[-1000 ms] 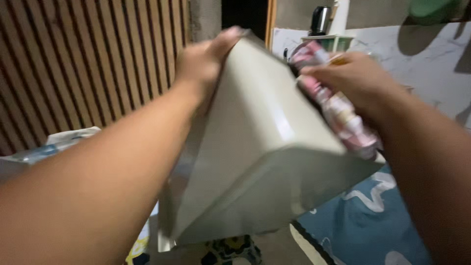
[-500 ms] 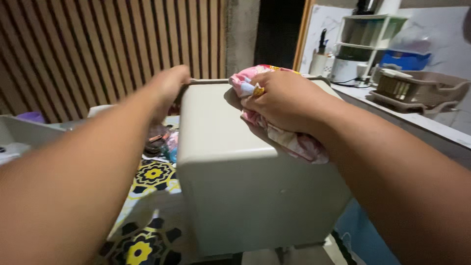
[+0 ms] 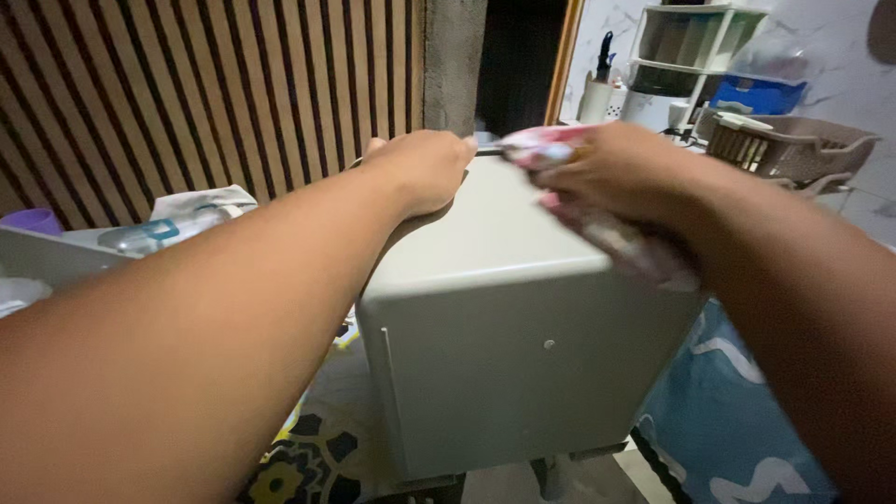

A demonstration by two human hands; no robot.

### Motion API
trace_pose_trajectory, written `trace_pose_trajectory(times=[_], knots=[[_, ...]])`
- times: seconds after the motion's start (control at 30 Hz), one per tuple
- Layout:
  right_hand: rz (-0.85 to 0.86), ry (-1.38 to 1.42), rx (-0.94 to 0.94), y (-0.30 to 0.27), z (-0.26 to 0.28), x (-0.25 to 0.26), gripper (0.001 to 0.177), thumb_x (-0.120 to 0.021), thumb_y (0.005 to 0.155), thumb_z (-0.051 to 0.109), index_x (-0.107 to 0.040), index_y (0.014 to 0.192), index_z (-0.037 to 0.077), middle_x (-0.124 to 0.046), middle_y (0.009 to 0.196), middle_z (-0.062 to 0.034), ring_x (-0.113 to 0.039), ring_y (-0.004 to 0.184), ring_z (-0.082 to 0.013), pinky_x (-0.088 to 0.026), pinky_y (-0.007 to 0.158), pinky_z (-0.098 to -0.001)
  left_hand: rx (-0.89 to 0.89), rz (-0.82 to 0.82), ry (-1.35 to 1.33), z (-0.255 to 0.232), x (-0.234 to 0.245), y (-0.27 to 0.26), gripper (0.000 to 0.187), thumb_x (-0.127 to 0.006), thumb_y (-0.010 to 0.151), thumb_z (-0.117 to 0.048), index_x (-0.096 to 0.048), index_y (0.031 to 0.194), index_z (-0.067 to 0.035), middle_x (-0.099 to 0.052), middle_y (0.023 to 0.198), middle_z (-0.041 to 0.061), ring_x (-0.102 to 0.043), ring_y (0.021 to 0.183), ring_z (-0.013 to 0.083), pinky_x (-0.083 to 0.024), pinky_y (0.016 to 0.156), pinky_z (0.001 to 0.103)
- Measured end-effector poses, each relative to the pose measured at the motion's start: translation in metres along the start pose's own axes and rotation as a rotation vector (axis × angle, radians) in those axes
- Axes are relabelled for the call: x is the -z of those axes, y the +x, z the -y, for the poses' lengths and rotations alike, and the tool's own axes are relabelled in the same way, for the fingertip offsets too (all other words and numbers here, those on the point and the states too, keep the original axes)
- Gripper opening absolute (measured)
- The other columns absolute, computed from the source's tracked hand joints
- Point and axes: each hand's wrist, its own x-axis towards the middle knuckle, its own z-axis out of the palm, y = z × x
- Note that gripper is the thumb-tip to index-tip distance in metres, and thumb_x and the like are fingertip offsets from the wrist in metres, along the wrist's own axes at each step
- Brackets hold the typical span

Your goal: The person empties a plastic storage container by removing various items including a water bottle, snacks, and small accessories. Then, using a patterned cloth, the person wipes the inside and outside surfaces of the container.

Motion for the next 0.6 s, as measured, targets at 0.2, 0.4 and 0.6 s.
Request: trace_pose_trajectory(times=[0.2,0.4,0.6], knots=[[-0.120,-0.403,-0.083,0.029,-0.044,0.028,0.050,-0.056,0.107,0.046,-0.080,0.101,0.002,-0.079,0.087,-0.0169,-0.074,0.073,-0.0280,-0.059,0.072,-0.0396,0.112,0.041,-0.018,-0.008,0.000,0.004,0.046,-0.040,0.099,-0.014,-0.064,0.138,-0.021,-0.063,0.140,0.010,-0.055,0.133,0.0324,-0.032,0.113,0.052],[-0.122,-0.645,0.364,-0.003,-0.010,-0.027,0.038,-0.064,0.095,0.043,-0.079,0.098,0.009,-0.077,0.088,-0.0159,-0.074,0.075,-0.0289,-0.059,0.074,-0.0425,0.107,0.016,-0.019,-0.005,-0.003,0.007,0.048,-0.043,0.096,-0.015,-0.059,0.141,-0.022,-0.060,0.141,0.011,-0.051,0.135,0.0315,-0.031,0.112,0.055],[-0.042,-0.571,0.141,0.005,-0.017,0.009,0.039,-0.063,0.093,0.047,-0.077,0.101,0.011,-0.077,0.088,-0.0166,-0.076,0.071,-0.0284,-0.063,0.072,-0.0407,0.116,0.060,-0.059,-0.005,-0.001,0.005,0.050,-0.039,0.098,-0.016,-0.056,0.145,-0.024,-0.063,0.139,0.008,-0.052,0.136,0.0291,-0.029,0.116,0.050]])
